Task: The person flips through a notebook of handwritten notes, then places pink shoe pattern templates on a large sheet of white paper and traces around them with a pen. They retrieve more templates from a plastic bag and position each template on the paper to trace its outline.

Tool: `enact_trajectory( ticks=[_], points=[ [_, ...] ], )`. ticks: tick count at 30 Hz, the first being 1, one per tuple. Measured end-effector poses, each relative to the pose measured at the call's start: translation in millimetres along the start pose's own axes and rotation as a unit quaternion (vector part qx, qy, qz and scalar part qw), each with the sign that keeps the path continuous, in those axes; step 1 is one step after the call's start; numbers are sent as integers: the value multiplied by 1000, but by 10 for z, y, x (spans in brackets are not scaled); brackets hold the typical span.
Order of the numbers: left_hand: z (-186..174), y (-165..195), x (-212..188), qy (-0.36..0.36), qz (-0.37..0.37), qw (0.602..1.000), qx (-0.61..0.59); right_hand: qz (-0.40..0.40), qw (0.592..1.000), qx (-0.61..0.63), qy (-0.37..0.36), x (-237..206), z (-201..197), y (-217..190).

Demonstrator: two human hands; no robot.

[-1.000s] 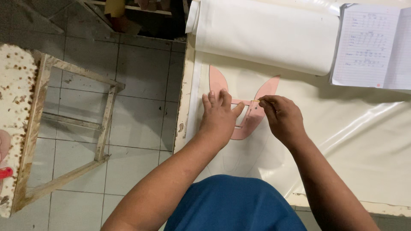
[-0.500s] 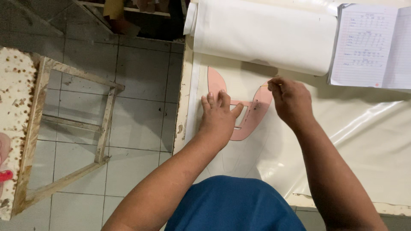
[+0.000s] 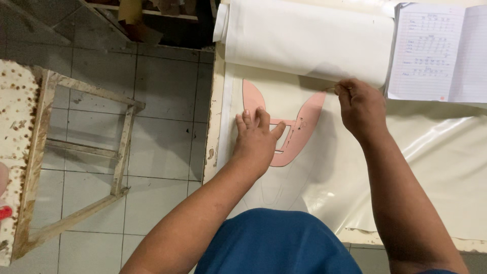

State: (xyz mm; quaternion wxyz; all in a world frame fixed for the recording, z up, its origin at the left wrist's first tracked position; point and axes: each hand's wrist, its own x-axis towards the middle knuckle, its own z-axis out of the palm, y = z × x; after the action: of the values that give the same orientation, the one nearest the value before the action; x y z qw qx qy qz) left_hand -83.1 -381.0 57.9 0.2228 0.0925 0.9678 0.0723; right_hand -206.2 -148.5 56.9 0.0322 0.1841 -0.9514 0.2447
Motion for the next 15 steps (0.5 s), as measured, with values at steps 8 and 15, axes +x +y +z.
enact_trajectory(
  ticks=[8,15],
  points=[
    [61,-2,21,39,-1,999,4,-22,1000,17,-8,-122,-21,-68],
    [103,-24,7,72,10,997,18,-42,996,-18,-75,-886,-62,-430]
  ],
)
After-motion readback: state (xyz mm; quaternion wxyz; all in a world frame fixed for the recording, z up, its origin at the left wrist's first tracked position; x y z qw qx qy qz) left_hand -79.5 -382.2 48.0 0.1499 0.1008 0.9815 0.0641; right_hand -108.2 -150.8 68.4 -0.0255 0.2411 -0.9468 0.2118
